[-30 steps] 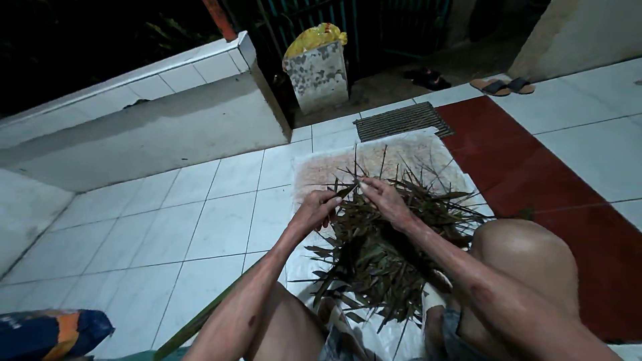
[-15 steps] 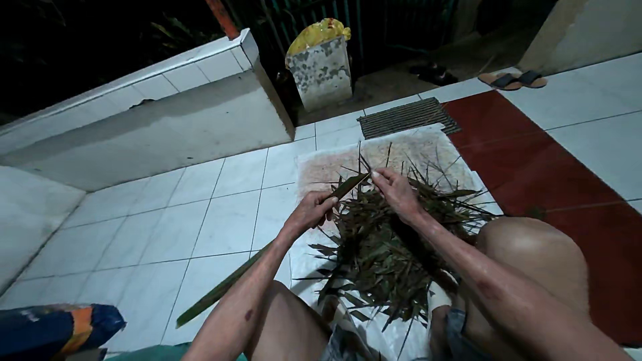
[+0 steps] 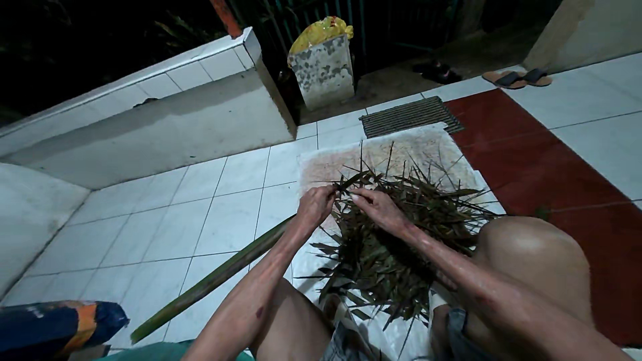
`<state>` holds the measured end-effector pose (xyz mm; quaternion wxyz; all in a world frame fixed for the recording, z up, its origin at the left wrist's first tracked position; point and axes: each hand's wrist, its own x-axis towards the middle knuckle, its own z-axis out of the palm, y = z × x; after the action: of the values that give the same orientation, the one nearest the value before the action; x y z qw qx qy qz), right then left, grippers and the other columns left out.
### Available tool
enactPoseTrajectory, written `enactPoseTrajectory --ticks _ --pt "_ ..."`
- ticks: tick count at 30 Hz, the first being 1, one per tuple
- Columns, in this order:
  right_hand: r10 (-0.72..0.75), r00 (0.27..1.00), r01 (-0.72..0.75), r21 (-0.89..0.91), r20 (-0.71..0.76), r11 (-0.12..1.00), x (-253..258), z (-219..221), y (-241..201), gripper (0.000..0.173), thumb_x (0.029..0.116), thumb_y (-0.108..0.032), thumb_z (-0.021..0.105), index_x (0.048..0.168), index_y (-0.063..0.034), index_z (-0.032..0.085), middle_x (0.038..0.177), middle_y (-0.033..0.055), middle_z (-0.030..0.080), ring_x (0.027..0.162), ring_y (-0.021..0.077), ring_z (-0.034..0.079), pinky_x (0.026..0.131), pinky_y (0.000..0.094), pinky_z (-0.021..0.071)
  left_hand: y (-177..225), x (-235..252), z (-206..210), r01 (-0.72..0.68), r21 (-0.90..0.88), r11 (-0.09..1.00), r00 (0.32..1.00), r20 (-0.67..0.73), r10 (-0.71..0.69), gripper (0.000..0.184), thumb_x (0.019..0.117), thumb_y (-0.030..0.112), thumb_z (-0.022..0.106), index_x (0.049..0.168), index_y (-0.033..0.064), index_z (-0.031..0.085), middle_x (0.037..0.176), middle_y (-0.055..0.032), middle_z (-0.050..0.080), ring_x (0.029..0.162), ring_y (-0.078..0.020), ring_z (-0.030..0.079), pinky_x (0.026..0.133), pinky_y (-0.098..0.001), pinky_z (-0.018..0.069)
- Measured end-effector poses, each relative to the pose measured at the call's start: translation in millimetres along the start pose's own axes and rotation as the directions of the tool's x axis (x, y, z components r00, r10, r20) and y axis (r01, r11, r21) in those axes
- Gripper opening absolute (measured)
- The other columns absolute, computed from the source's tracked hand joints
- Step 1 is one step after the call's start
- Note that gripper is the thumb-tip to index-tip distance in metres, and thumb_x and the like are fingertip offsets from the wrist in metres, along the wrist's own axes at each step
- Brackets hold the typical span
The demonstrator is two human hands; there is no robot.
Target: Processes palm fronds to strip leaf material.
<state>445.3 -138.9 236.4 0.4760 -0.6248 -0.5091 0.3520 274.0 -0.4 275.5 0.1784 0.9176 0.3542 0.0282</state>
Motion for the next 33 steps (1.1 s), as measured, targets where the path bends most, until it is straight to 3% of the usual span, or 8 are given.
enactPoseTrajectory --ticks 5,10,13,16,20,28,33 --pt "0.031 0.997 -0.036 -0.079 -0.066 0.996 -3 -2 -5 0.038 0.1071 -0.040 0.053 0.131 -0.0155 0.070 0.098 0.0080 0.072 0.082 0.0185 0.066 0.079 0.0426 0.0553 13 -5 -1 0.007 0.090 0.996 0.999 -0.037 -0.004 0.029 0.1072 0.029 0.051 0.116 0.0138 0.074 0.096 -0.0128 0.074 0.093 -0.0343 0.072 0.081 -0.0579 0.0560" --pt "0.096 0.987 -0.112 -0.126 -0.127 0.986 -6 -2 -12 0.038 0.1069 -0.043 0.052 0.131 -0.0208 0.070 0.101 0.0082 0.073 0.088 0.0224 0.068 0.083 0.0485 0.0541 33 -11 -2 0.052 0.185 0.981 0.997 -0.074 -0.038 0.029 0.1074 0.028 0.049 0.110 0.0121 0.073 0.089 -0.0143 0.073 0.089 -0.0357 0.072 0.077 -0.0569 0.0561" --pt "0.130 0.983 -0.146 -0.128 -0.128 0.981 -6 -3 -15 0.039 0.1074 -0.042 0.051 0.133 -0.0195 0.069 0.110 0.0088 0.073 0.099 0.0244 0.069 0.090 0.0508 0.0534 46 -15 -2 0.080 0.301 0.950 0.993 -0.107 -0.050 0.026 0.1069 0.024 0.049 0.105 0.0099 0.071 0.084 -0.0155 0.072 0.085 -0.0367 0.073 0.072 -0.0552 0.0559" --pt "0.146 0.981 -0.160 -0.111 -0.128 0.981 -3 -4 -14 0.038 0.1078 -0.038 0.051 0.133 -0.0165 0.069 0.110 0.0092 0.073 0.099 0.0237 0.069 0.091 0.0496 0.0538 52 -16 1 0.080 0.386 0.919 0.992 -0.118 -0.037 0.023 0.1057 0.019 0.049 0.105 0.0085 0.069 0.085 -0.0151 0.072 0.083 -0.0361 0.072 0.070 -0.0524 0.0551" --pt "0.150 0.979 -0.166 -0.112 -0.136 0.980 -2 -4 -11 0.038 0.1077 -0.039 0.051 0.131 -0.0167 0.070 0.108 0.0095 0.073 0.097 0.0243 0.069 0.089 0.0501 0.0538 53 -18 0 0.064 0.399 0.915 0.993 -0.113 -0.020 0.024 0.1056 0.019 0.048 0.104 0.0084 0.069 0.084 -0.0149 0.072 0.083 -0.0356 0.072 0.069 -0.0515 0.0546" --pt "0.187 0.966 -0.217 -0.169 -0.177 0.961 -1 -4 -2 0.039 0.1068 -0.045 0.051 0.133 -0.0234 0.070 0.117 0.0077 0.073 0.110 0.0281 0.067 0.095 0.0568 0.0511 55 -19 -1 0.075 0.374 0.925 0.996 -0.070 -0.052 0.027 0.1074 0.024 0.046 0.106 0.0111 0.070 0.086 -0.0146 0.072 0.087 -0.0358 0.072 0.071 -0.0530 0.0552" --pt "0.184 0.957 -0.233 -0.220 -0.223 0.947 -1 -6 3 0.038 0.1070 -0.044 0.051 0.134 -0.0249 0.069 0.115 0.0085 0.074 0.107 0.0291 0.069 0.093 0.0582 0.0518 55 -21 -3 0.076 0.340 0.937 0.997 -0.055 -0.061 0.027 0.1071 0.025 0.047 0.108 0.0110 0.070 0.088 -0.0156 0.072 0.088 -0.0366 0.072 0.073 -0.0549 0.0549"
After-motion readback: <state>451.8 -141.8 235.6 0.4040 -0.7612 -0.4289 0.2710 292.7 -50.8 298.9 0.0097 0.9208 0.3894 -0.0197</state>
